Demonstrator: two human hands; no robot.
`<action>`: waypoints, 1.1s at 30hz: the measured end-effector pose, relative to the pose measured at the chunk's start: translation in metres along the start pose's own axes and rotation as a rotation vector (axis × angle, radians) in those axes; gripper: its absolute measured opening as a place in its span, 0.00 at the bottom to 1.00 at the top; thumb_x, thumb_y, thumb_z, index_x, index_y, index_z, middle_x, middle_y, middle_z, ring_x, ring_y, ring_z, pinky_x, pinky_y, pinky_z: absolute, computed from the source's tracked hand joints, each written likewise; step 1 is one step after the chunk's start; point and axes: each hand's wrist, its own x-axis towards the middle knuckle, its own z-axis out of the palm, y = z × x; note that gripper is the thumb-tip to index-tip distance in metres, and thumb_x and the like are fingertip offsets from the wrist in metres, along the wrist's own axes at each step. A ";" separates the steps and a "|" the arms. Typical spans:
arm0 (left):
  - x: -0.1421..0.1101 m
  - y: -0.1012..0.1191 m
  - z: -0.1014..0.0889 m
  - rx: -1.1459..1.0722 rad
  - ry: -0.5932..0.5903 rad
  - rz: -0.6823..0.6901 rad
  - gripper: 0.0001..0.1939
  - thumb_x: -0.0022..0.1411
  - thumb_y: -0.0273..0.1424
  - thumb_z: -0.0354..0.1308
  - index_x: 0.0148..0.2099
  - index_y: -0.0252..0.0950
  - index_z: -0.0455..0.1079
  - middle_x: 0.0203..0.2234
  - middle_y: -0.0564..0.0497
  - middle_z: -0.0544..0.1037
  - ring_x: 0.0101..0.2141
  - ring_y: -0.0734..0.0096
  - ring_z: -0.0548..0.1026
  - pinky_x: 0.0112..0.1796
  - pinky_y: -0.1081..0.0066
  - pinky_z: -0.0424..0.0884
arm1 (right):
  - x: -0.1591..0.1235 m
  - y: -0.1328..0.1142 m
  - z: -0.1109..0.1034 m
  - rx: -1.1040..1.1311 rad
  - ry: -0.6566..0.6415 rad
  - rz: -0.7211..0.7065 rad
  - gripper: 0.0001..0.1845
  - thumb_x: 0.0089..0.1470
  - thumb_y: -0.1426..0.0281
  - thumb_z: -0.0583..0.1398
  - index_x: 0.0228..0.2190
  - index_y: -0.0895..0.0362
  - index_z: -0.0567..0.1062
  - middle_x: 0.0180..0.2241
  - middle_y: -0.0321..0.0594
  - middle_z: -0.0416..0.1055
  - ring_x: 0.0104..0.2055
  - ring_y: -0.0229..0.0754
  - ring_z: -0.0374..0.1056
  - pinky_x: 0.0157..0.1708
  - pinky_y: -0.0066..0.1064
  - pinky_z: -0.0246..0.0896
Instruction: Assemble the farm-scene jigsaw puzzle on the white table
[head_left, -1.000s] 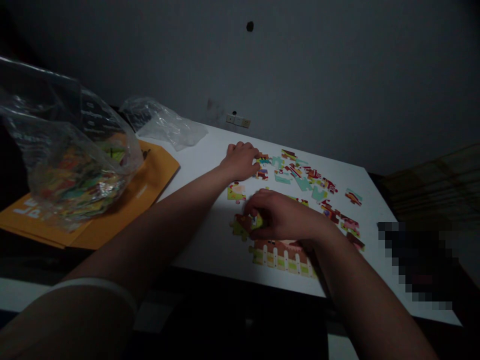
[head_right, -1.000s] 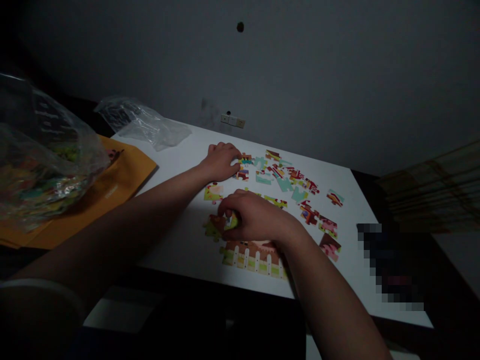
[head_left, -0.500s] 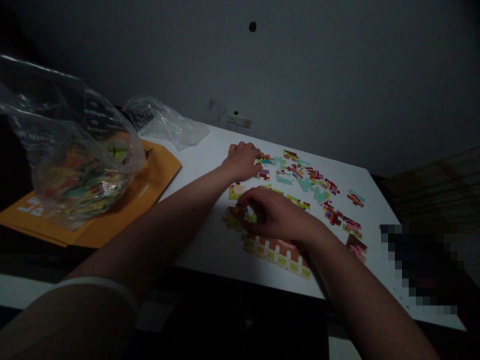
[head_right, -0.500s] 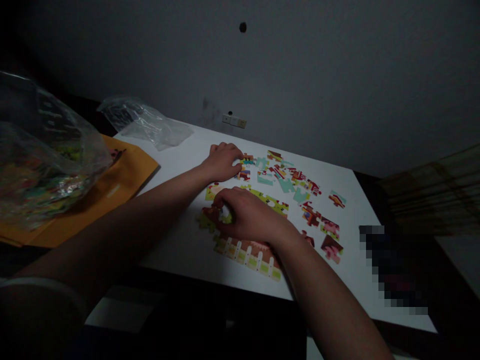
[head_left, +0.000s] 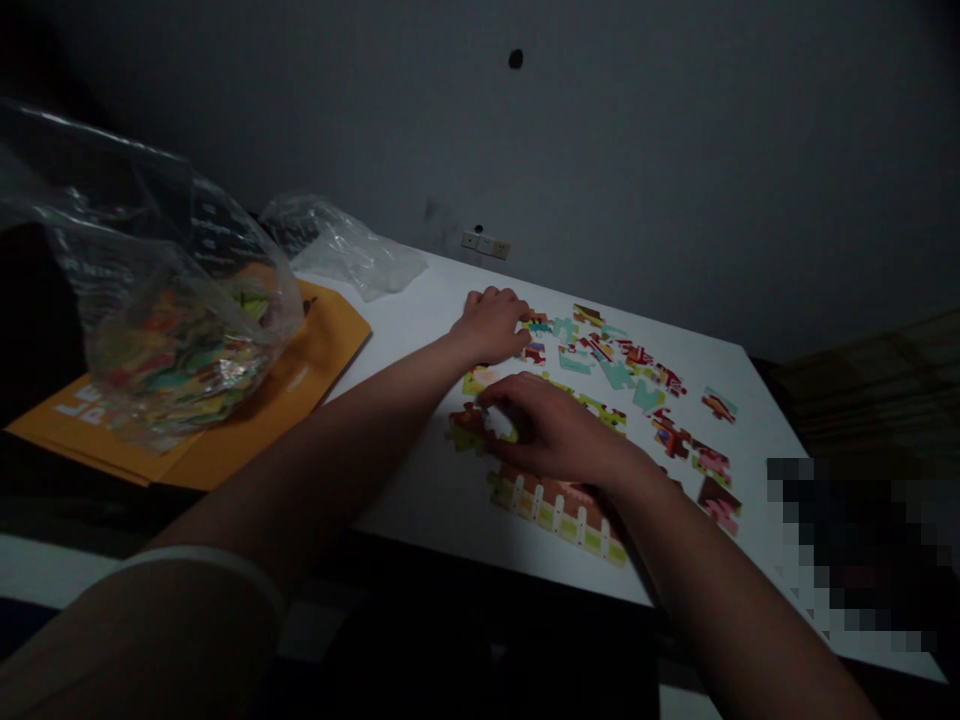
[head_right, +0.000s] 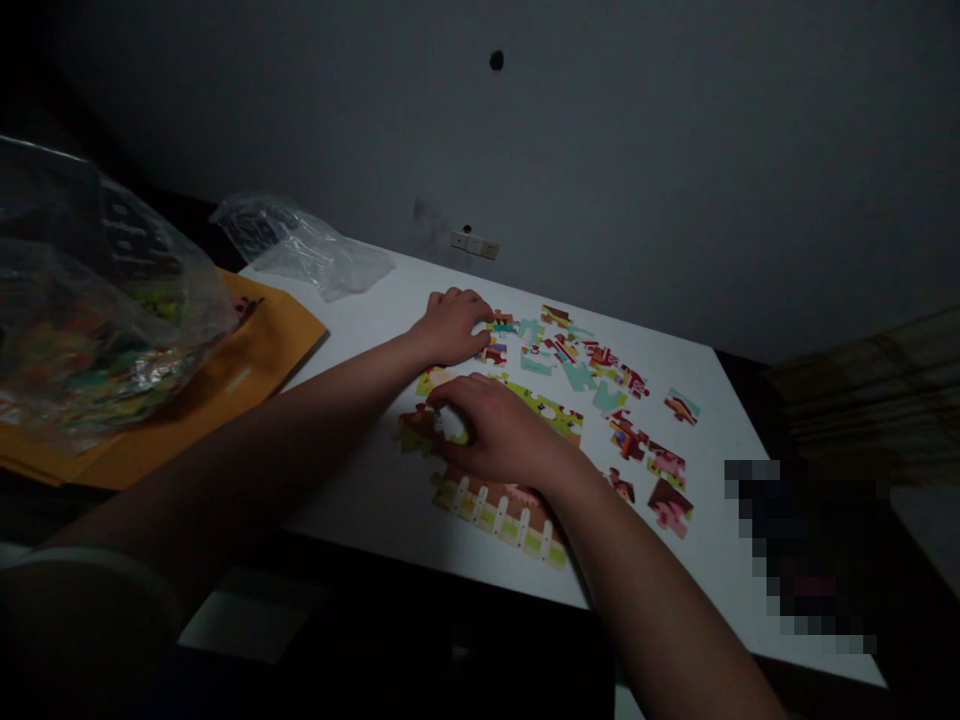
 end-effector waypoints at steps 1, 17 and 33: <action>0.000 0.000 0.000 0.002 -0.003 -0.001 0.21 0.72 0.39 0.60 0.63 0.43 0.81 0.62 0.40 0.78 0.63 0.41 0.69 0.64 0.45 0.60 | 0.000 0.000 0.000 -0.003 -0.002 0.003 0.19 0.62 0.67 0.71 0.54 0.47 0.79 0.54 0.44 0.82 0.55 0.53 0.76 0.57 0.47 0.69; -0.001 -0.002 0.001 0.009 0.010 0.014 0.21 0.72 0.39 0.60 0.62 0.42 0.81 0.62 0.39 0.78 0.63 0.42 0.69 0.64 0.46 0.61 | 0.002 -0.003 0.002 0.027 0.018 0.041 0.14 0.62 0.66 0.71 0.49 0.49 0.79 0.49 0.43 0.82 0.50 0.50 0.76 0.51 0.43 0.69; 0.015 -0.019 0.001 -0.471 0.189 -0.182 0.24 0.65 0.18 0.50 0.50 0.40 0.85 0.54 0.46 0.87 0.57 0.60 0.80 0.64 0.59 0.71 | 0.003 0.004 -0.006 0.406 0.114 0.121 0.14 0.61 0.61 0.70 0.48 0.49 0.81 0.42 0.41 0.80 0.41 0.45 0.75 0.42 0.40 0.72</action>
